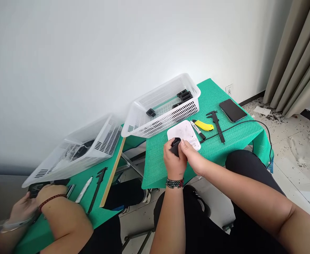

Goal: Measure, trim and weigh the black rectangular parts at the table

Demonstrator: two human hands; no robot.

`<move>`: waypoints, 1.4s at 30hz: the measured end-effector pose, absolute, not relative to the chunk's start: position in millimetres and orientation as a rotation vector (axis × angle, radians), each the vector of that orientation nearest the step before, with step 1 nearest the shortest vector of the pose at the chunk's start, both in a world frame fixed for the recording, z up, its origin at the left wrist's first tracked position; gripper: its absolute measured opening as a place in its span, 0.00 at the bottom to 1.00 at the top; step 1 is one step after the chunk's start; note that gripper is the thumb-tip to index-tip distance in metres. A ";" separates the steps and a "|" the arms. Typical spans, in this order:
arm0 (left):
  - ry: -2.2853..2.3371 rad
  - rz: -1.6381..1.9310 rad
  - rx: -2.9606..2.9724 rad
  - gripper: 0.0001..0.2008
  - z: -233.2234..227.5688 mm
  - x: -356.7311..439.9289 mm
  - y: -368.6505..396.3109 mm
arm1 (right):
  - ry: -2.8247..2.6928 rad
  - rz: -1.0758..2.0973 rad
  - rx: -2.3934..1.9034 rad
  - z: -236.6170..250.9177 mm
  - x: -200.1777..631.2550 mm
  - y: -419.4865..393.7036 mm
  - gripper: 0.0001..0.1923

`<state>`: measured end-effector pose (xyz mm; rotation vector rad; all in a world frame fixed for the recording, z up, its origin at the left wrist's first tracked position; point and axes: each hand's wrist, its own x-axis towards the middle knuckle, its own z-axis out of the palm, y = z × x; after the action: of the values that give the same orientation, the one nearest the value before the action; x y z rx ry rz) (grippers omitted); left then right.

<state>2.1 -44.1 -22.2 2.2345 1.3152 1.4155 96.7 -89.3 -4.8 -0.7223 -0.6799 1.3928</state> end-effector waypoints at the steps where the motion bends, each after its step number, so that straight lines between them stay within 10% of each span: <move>1: 1.327 1.401 2.208 0.17 -22.4 1.9 -44.1 | -0.738 1.371 -0.768 -6.4 97.7 -89.8 0.35; 42: 0.870 1.117 1.011 0.24 2.1 -15.4 -47.7 | -2.055 0.558 -1.477 24.4 85.0 -120.0 0.40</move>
<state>-15.4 -47.7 2.1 1.0108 0.8701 1.1171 85.0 -120.0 24.4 -1.4768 -2.0551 0.5580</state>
